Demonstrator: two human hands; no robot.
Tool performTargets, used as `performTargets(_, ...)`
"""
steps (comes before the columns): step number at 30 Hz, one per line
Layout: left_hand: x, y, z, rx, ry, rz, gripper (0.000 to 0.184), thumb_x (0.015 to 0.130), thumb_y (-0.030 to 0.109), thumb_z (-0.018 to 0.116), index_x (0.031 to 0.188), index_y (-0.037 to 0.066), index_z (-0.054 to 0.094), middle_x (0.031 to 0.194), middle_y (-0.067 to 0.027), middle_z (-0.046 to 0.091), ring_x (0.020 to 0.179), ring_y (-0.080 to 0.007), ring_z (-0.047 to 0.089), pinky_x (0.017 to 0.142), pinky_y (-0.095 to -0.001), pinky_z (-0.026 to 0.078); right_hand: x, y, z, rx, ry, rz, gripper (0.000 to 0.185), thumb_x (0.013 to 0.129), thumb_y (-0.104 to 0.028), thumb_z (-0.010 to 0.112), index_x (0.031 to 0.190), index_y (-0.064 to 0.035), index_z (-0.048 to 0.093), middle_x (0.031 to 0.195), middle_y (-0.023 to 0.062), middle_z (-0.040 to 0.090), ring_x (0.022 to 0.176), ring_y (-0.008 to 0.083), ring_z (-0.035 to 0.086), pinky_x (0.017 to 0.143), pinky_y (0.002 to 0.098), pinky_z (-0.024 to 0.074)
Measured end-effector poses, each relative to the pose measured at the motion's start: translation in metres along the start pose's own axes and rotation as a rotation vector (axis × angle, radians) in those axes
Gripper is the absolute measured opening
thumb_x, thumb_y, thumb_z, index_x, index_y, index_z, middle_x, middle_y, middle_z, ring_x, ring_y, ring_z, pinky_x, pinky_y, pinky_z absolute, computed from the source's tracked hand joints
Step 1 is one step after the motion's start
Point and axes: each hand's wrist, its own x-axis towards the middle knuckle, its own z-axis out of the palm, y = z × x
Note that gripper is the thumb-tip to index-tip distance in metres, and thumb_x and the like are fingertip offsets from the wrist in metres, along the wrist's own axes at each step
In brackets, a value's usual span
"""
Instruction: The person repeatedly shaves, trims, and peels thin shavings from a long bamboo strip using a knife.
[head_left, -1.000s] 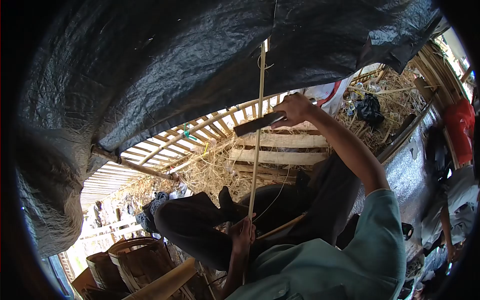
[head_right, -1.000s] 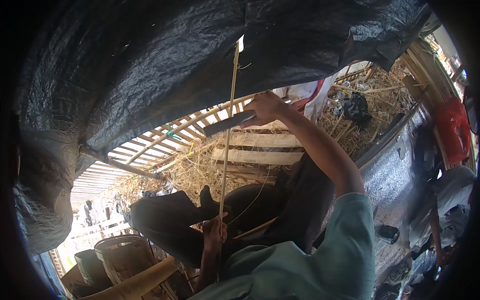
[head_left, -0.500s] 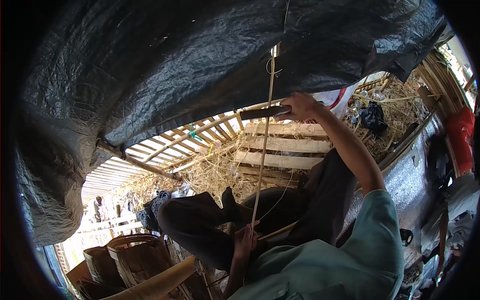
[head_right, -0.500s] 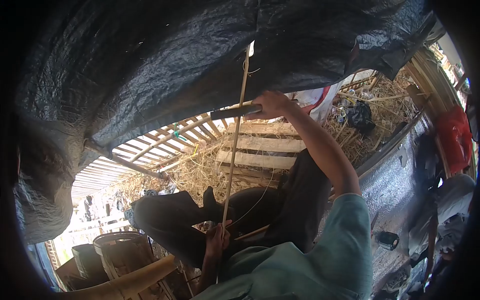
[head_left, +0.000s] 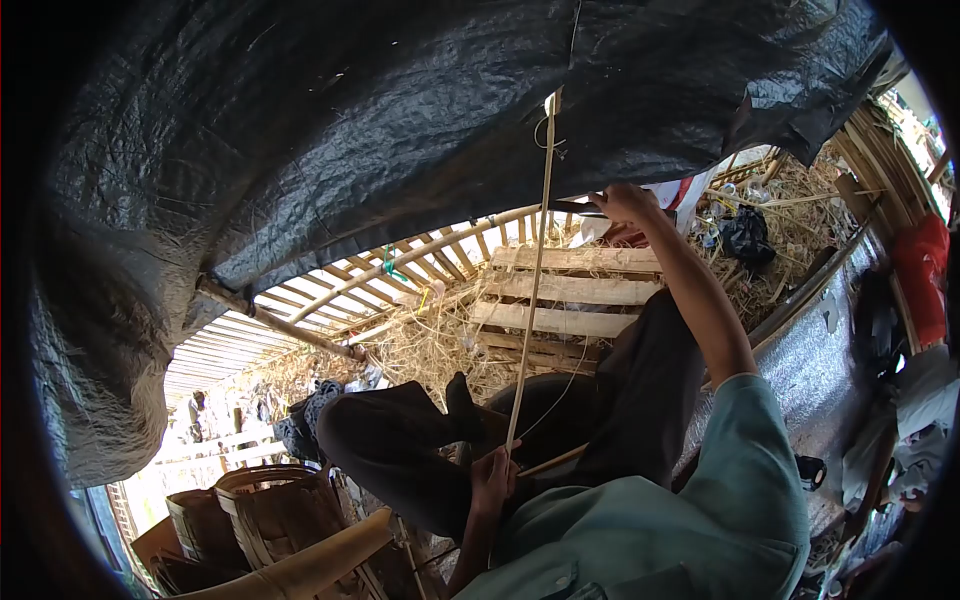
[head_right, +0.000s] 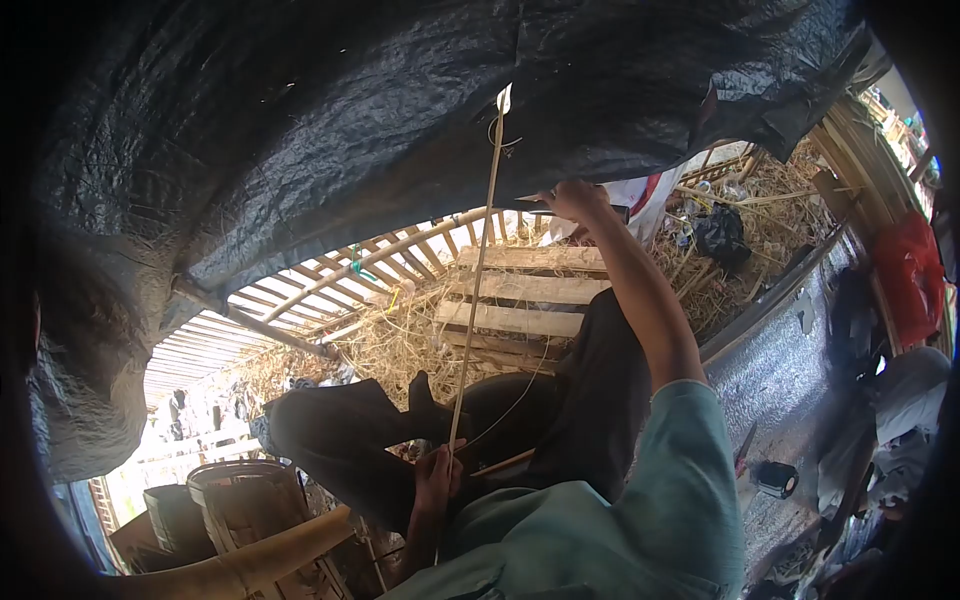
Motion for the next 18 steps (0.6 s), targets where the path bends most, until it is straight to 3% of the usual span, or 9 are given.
performTargets(1, -0.001, 0.000, 0.001, -0.001, 0.004, 0.000, 0.042, 0.100, 0.029, 0.035, 0.114, -0.005, 0.057, 0.054, 0.0039, 0.041, 0.039, -0.0018, 0.035, 0.035, -0.0190, 0.026, 0.005, -0.001, -0.008, 0.082, -0.149, 0.073, 0.082, 0.079, -0.075, 0.042, 0.089, 0.0017, 0.067, 0.090, 0.0220, 0.067, 0.087, 0.0366, 0.066, 0.081, 0.0499, 0.0489)
performTargets(4, 0.000, -0.002, 0.001, 0.001, 0.006, 0.016, 0.043, 0.100, 0.029, 0.036, 0.113, -0.005, 0.057, 0.054, 0.0036, 0.041, 0.039, -0.0019, 0.035, 0.035, -0.0190, 0.026, 0.013, 0.012, -0.012, 0.480, -0.320, 0.230, 0.082, 0.078, -0.076, 0.042, 0.068, 0.0024, 0.062, 0.063, 0.0156, 0.063, 0.059, 0.0273, 0.065, 0.060, 0.0408, 0.0517)
performTargets(7, 0.002, -0.001, 0.002, -0.012, 0.011, -0.002, 0.039, 0.100, 0.027, 0.037, 0.111, -0.003, 0.059, 0.054, 0.0038, 0.042, 0.038, -0.0011, 0.034, 0.035, -0.0187, 0.025, -0.006, 0.007, -0.024, 0.903, -0.160, 0.388, 0.065, 0.078, -0.065, 0.059, 0.062, -0.0029, 0.055, 0.049, 0.0052, 0.049, 0.045, 0.0181, 0.054, 0.046, 0.0352, 0.0432)
performTargets(8, 0.003, 0.000, 0.002, -0.018, 0.014, -0.012, 0.038, 0.100, 0.026, 0.038, 0.110, -0.002, 0.060, 0.054, 0.0040, 0.042, 0.038, -0.0007, 0.033, 0.035, -0.0186, 0.025, 0.008, 0.018, -0.004, 0.959, -0.096, 0.356, 0.055, 0.076, -0.058, 0.067, 0.065, -0.0049, 0.054, 0.049, 0.0014, 0.045, 0.042, 0.0105, 0.048, 0.039, 0.0266, 0.0374)
performTargets(11, 0.008, -0.010, -0.002, -0.071, -0.025, -0.038, 0.038, 0.101, 0.027, 0.037, 0.110, -0.002, 0.060, 0.053, 0.0039, 0.042, 0.038, -0.0007, 0.033, 0.035, -0.0188, 0.025, -0.001, -0.006, -0.017, 1.330, 0.009, 0.327, 0.046, 0.075, -0.049, 0.073, 0.069, -0.0070, 0.055, 0.053, -0.0010, 0.046, 0.041, 0.0091, 0.045, 0.041, 0.0253, 0.0370)
performTargets(12, 0.008, -0.009, -0.001, -0.056, -0.025, -0.030, 0.040, 0.101, 0.028, 0.036, 0.110, -0.003, 0.060, 0.052, 0.0037, 0.041, 0.037, -0.0014, 0.033, 0.034, -0.0192, 0.025, 0.000, -0.015, -0.022, 1.368, 0.015, 0.348, 0.041, 0.075, -0.042, 0.075, 0.074, -0.0066, 0.054, 0.056, -0.0015, 0.047, 0.042, 0.0077, 0.044, 0.039, 0.0242, 0.0359)
performTargets(18, 0.010, -0.011, 0.000, -0.023, -0.035, -0.013, 0.043, 0.101, 0.030, 0.033, 0.109, -0.004, 0.058, 0.050, 0.0030, 0.041, 0.035, -0.0027, 0.033, 0.032, -0.0202, 0.025, 0.014, -0.061, -0.019, 1.472, 0.190, 0.233, 0.033, 0.078, -0.032, 0.075, 0.074, -0.0045, 0.058, 0.059, 0.0001, 0.050, 0.043, 0.0086, 0.047, 0.037, 0.0253, 0.0360)
